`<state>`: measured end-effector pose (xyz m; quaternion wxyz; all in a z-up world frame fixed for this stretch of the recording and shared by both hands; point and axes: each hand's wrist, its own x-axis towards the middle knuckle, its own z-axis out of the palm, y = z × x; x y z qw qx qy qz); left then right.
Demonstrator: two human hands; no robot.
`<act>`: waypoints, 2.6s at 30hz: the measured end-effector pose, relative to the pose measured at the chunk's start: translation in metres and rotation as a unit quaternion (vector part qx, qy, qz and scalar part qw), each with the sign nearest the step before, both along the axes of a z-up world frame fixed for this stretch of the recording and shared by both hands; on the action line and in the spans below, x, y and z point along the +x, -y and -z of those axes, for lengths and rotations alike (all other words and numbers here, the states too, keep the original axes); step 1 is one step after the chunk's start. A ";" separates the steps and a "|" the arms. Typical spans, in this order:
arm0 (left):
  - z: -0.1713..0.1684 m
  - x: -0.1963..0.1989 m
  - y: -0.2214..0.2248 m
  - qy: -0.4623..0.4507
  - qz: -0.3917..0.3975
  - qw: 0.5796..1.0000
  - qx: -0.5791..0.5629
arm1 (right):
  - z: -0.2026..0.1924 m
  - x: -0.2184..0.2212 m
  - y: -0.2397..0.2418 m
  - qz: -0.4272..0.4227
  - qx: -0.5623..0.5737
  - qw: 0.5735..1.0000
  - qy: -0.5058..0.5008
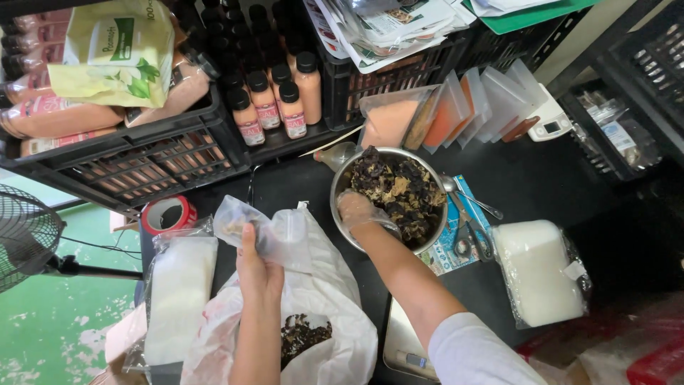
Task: A person wearing gloves portions dried food from a large white sack into small clear plastic bags using a scoop. They weigh each bag on a digital scale to ensure consistency and then pack the finished bags into a large cardboard box.
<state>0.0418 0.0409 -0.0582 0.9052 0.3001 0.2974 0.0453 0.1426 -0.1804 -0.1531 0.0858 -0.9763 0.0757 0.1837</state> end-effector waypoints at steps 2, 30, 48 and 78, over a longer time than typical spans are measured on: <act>-0.007 -0.002 0.000 -0.012 0.000 1.000 -0.012 | 0.044 0.018 0.007 0.012 0.029 0.999 0.004; -0.098 -0.041 0.077 0.054 0.055 0.996 -0.054 | -0.220 -0.196 0.057 -0.082 0.680 0.705 0.185; -0.099 -0.046 0.083 0.092 0.037 0.995 -0.004 | -0.222 -0.209 0.025 0.017 0.717 0.657 0.232; -0.054 -0.055 0.086 0.142 0.037 0.988 -0.050 | -0.198 -0.204 0.001 -0.036 0.588 0.751 0.299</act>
